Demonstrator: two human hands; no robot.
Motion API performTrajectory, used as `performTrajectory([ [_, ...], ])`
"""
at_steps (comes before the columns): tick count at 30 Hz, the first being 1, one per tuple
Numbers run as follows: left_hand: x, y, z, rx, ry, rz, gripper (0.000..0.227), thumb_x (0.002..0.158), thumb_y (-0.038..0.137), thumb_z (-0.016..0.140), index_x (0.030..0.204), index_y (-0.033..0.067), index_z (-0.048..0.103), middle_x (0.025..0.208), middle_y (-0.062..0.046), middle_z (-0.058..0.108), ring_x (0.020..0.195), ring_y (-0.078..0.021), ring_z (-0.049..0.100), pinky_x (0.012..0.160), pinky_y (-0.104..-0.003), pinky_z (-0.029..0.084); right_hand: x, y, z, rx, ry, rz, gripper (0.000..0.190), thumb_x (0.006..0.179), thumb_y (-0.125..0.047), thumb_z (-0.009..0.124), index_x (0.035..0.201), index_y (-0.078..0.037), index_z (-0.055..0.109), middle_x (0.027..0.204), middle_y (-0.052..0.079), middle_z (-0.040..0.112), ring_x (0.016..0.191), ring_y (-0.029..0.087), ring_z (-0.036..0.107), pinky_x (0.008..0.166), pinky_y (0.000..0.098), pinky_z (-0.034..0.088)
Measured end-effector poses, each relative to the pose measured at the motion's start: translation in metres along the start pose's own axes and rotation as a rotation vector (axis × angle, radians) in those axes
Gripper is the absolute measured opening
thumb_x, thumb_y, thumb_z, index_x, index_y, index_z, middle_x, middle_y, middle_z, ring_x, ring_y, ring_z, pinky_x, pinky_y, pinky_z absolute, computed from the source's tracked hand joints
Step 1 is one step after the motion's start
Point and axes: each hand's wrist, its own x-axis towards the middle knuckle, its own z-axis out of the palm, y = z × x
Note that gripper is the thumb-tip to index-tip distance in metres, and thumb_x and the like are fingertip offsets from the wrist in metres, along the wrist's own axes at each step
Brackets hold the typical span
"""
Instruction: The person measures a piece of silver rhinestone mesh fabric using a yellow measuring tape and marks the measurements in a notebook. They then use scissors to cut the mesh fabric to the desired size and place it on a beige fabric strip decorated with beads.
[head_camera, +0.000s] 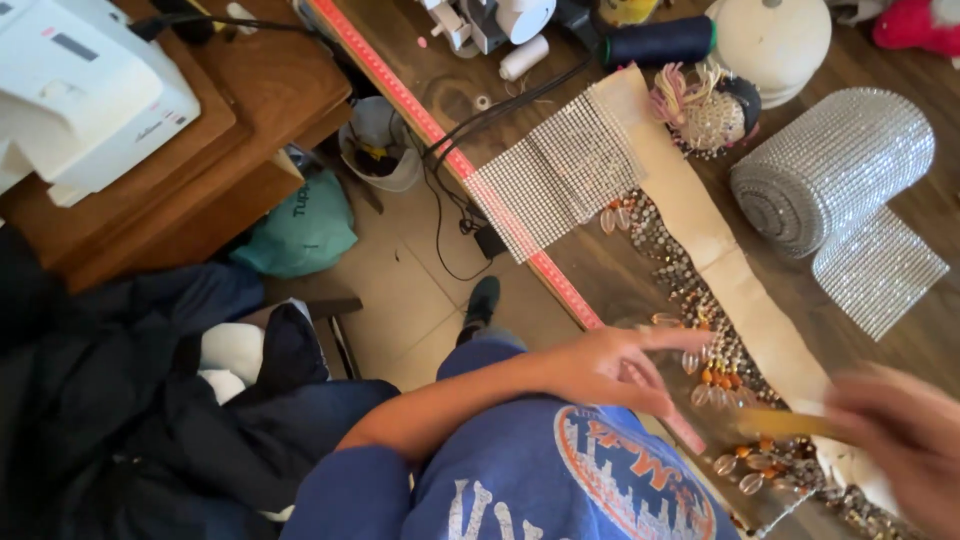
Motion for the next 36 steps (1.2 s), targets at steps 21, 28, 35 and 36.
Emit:
performTrajectory([
  [21,-0.017,-0.072,-0.042,0.074,0.463,-0.268,0.016,0.092,0.018,0.078,0.087,0.0026,0.081,0.063,-0.014,0.075,0.048,-0.0151,0.070,0.043,-0.022,0.059,0.098,-0.057,0.080,0.245,-0.264,0.316,0.019,0.082,-0.019,0.081,0.095,-0.006,0.078,0.055,0.009,0.072,0.042,0.017,0.062,0.047,0.0305,0.052],
  [28,0.015,-0.050,0.003,0.127,0.147,-0.298,0.024,0.096,0.024,0.067,0.091,0.0035,0.078,0.072,-0.008,0.077,0.061,-0.0100,0.069,0.061,-0.023,0.061,0.036,-0.027,-0.016,0.122,-0.051,0.552,0.011,0.090,-0.019,0.080,0.097,-0.011,0.081,0.059,-0.001,0.058,0.051,0.008,0.038,0.044,0.0248,0.032],
  [35,0.023,-0.077,0.063,0.323,-0.078,-0.013,0.012,0.090,0.015,0.072,0.081,0.0089,0.077,0.093,-0.007,0.080,0.091,-0.0145,0.075,0.081,-0.029,0.058,-0.083,0.019,-0.055,-0.055,-0.103,0.894,0.018,0.088,-0.025,0.080,0.104,-0.018,0.085,0.072,0.004,0.077,0.057,0.014,0.053,0.056,0.0297,0.042],
  [36,0.021,-0.085,0.074,0.337,-0.147,-0.010,0.012,0.090,0.015,0.074,0.081,0.0079,0.078,0.091,-0.007,0.080,0.089,-0.0144,0.076,0.082,-0.028,0.059,-0.098,0.029,-0.055,-0.051,-0.078,0.935,0.018,0.086,-0.023,0.082,0.103,-0.017,0.084,0.076,0.005,0.075,0.064,0.015,0.056,0.063,0.0304,0.044],
])
